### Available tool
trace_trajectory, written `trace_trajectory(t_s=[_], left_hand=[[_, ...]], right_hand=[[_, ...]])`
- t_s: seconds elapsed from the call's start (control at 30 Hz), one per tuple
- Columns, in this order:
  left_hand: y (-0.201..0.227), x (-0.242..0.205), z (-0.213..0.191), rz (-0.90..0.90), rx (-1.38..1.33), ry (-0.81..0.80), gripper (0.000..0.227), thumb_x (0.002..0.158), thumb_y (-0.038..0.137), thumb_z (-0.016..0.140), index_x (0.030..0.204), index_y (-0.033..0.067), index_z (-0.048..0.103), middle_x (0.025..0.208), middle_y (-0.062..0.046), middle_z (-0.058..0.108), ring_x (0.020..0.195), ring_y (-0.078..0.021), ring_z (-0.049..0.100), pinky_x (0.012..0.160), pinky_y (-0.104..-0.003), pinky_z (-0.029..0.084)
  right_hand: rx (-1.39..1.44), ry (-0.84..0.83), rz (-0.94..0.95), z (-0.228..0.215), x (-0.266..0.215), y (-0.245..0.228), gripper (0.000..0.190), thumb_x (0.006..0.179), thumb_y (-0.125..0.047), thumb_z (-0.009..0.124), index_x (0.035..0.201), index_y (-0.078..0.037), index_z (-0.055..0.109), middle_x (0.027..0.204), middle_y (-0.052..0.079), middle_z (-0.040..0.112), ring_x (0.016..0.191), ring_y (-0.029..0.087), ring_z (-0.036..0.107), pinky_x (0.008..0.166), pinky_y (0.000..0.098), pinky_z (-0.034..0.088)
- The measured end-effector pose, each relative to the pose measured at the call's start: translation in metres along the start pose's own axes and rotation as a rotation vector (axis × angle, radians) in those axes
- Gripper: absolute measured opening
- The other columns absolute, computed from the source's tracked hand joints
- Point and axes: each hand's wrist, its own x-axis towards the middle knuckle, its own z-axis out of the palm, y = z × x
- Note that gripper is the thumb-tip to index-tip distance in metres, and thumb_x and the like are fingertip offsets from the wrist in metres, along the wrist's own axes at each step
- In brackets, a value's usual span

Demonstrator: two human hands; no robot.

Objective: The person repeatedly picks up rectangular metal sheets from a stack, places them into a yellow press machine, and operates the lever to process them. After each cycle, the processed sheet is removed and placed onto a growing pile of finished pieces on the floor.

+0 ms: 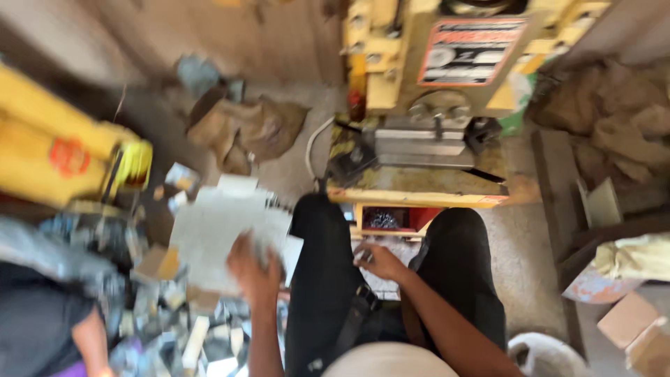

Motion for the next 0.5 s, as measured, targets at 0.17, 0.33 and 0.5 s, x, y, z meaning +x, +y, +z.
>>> trace_trajectory(t_s=[0.17, 0.33, 0.5], left_hand=[[-0.049, -0.055, -0.007, -0.624, -0.175, 0.373, 0.062, 0.091, 0.021, 0.072, 0.139, -0.0041, 0.040, 0.134, -0.026, 0.052, 0.118, -0.0388, 0.057, 0.090, -0.049, 0.052], [-0.091, -0.063, 0.016, -1.360, -0.751, 0.266, 0.068, 0.084, 0.005, 0.074, 0.136, 0.0074, 0.029, 0.124, -0.022, 0.059, 0.102, -0.0354, 0.061, 0.074, -0.051, 0.051], [-0.064, -0.056, -0.002, -1.289, -0.998, 0.214, 0.064, 0.092, 0.011, 0.070, 0.143, 0.0096, 0.030, 0.117, -0.012, 0.062, 0.099, -0.0207, 0.063, 0.073, -0.042, 0.051]], right_hand=[[-0.056, -0.012, 0.131, -0.001, -0.012, 0.007, 0.029, 0.092, -0.029, 0.075, 0.112, -0.008, 0.072, 0.092, 0.012, 0.077, 0.082, 0.023, 0.075, 0.076, 0.0364, 0.059], [-0.042, -0.052, 0.194, -0.001, -0.017, -0.001, 0.032, 0.095, -0.033, 0.072, 0.116, -0.009, 0.071, 0.098, 0.011, 0.077, 0.092, 0.024, 0.075, 0.085, 0.0375, 0.057], [-0.059, -0.079, 0.151, -0.008, -0.016, -0.012, 0.033, 0.093, -0.030, 0.072, 0.120, -0.010, 0.071, 0.100, 0.011, 0.075, 0.092, 0.023, 0.073, 0.084, 0.0369, 0.058]])
